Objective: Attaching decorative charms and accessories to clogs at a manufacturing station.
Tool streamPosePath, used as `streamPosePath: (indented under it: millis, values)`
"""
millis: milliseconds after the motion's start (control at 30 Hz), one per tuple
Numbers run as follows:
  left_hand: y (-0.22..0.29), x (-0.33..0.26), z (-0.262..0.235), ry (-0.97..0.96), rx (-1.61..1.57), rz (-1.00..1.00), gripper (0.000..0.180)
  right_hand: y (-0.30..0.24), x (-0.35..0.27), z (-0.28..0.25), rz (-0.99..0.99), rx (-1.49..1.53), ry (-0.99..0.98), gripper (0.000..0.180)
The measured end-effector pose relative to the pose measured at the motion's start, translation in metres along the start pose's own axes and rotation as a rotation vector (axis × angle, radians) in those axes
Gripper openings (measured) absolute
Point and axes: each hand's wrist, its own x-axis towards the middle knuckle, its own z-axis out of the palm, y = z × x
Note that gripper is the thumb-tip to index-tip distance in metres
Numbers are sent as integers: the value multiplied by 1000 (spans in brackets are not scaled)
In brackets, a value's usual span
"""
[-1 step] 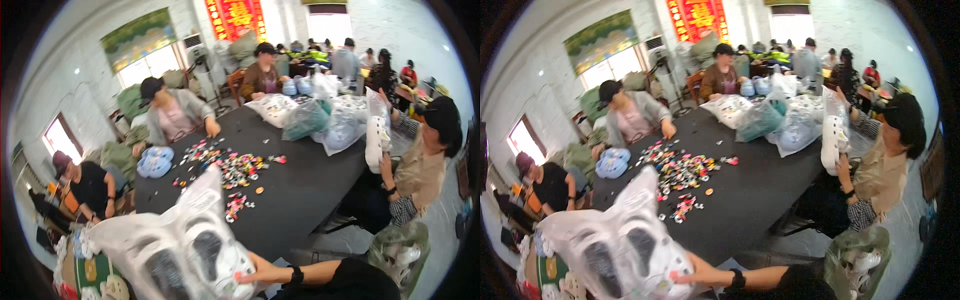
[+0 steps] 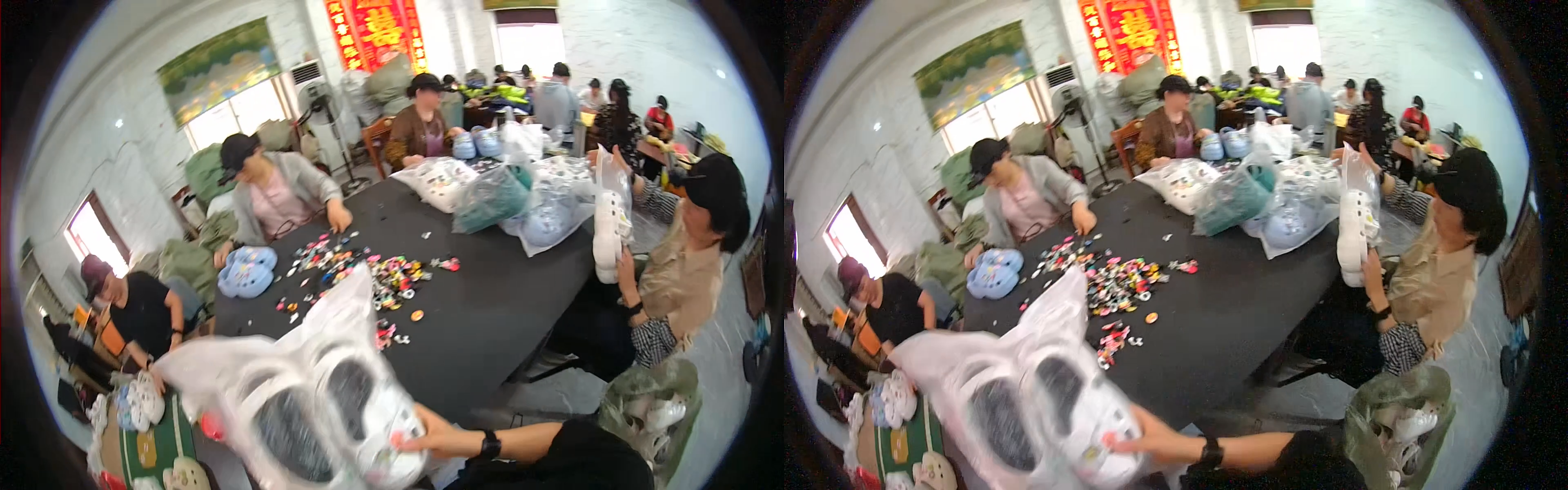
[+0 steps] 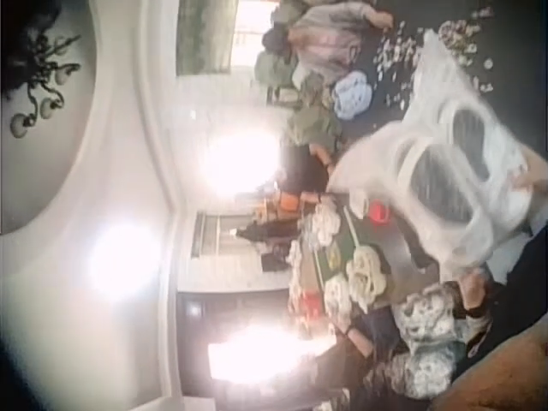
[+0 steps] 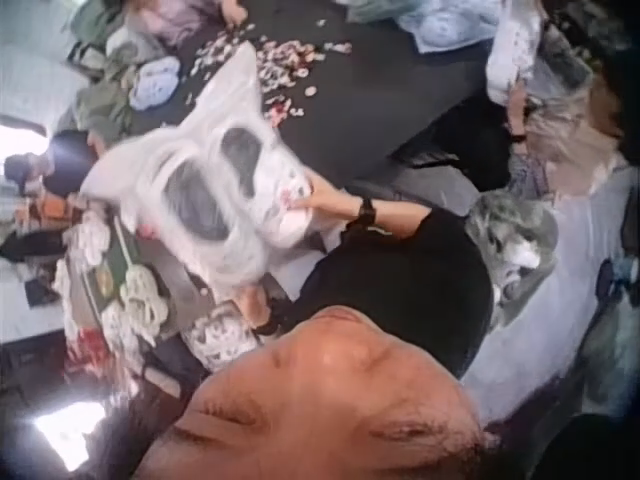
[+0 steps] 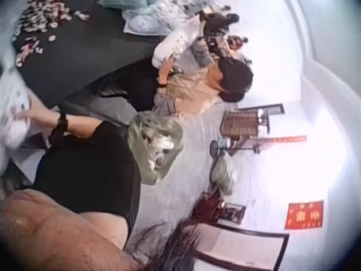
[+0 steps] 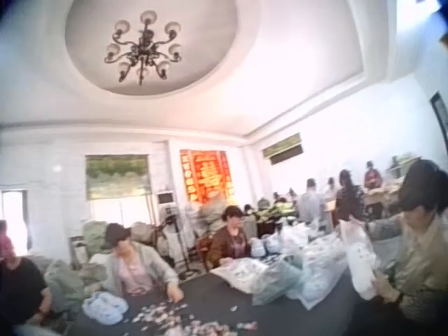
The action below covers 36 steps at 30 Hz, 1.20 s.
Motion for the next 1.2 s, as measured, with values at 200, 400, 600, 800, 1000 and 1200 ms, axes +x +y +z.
streamPosePath:
  millis: [200, 400, 600, 800, 1000, 1200]
  values:
    - [-3, 7, 9, -72, 83, 120, 74, -148, 4, -85, -441, 111, 212, 60]
    - [13, -4, -32, 234, 511, 69, 52, -321, 66, -211, -995, 50, 414, 46]
    - [0, -52, -73, 588, 649, -22, 57, -383, 68, -320, -627, 107, 735, 71]
    - [-57, -140, -167, 872, 22, 36, 39, -285, 81, -333, -668, -369, 819, 53]
    - [-145, -193, -219, 1517, -388, -143, 54, -208, 55, -277, -784, -733, 851, 48]
    - [-206, -281, -251, 1863, -745, 48, 77, -168, -21, -280, -639, -738, 801, 41]
